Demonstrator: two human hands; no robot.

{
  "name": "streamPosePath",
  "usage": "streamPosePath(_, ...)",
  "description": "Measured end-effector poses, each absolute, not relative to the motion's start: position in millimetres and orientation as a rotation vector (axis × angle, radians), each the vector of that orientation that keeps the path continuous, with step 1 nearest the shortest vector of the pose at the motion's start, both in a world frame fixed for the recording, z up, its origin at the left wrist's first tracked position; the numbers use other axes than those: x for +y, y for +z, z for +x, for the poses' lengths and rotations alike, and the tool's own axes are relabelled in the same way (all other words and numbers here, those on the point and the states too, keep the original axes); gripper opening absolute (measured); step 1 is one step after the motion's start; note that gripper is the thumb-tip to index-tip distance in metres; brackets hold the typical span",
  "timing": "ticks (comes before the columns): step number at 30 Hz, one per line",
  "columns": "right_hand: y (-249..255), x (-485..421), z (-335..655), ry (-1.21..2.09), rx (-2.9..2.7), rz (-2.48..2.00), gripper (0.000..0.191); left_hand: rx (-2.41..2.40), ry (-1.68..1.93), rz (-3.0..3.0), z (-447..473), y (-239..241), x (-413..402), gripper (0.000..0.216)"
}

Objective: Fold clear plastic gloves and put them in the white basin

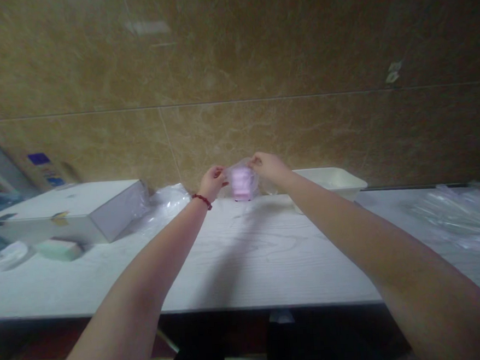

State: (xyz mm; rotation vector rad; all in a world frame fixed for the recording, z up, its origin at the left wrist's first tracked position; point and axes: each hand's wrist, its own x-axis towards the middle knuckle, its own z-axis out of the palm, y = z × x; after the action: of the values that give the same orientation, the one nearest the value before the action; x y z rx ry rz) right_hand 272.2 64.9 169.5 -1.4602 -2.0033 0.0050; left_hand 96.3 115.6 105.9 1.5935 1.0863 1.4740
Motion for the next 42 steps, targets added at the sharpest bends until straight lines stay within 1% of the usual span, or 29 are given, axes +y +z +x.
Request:
streamPosePath(4,165,46,284,0.002,-2.082,-1.336,0.029,1.032,1.487,1.747,92,106,99,0.016)
streamPosePath(8,139,20,293,-0.003,-2.179,-1.288,0.019,1.082,1.374,2.0,81,88,70,0.017)
streamPosePath(14,65,-14,297,0.084,-2.297,-1.288,0.02,1.192,1.003,2.459,68,39,30,0.008)
streamPosePath(18,20,-29,292,0.125,-2.381,-1.417,0.024,1.336,0.711,2.61,70,8,8,0.01)
streamPosePath(21,2,-42,289,0.14,-2.439,-1.491,0.026,1.458,0.534,2.621,71,-3,-8,0.013)
streamPosePath(25,-4,-63,288,0.095,-2.524,-1.499,0.032,1.573,0.385,2.607,67,-5,-28,0.019)
streamPosePath(28,-3,-76,289,0.045,-2.522,-1.569,0.035,1.611,0.348,2.599,70,-2,-44,0.027)
streamPosePath(31,-1,-78,291,0.045,-2.53,-1.565,0.039,1.591,0.333,2.647,86,3,-62,0.034)
streamPosePath(33,3,-71,292,0.069,-2.504,-1.511,0.041,1.523,0.284,2.705,103,4,-73,0.034)
streamPosePath(36,9,-51,290,0.196,-2.435,-1.316,0.043,1.547,0.193,2.748,130,1,-84,0.037)
streamPosePath(39,10,-31,281,0.434,-2.384,-1.145,0.047,1.693,0.208,2.719,147,-9,-87,0.045)
streamPosePath(42,2,-19,270,0.66,-2.414,-1.06,0.051,1.707,0.138,2.684,151,-19,-88,0.052)
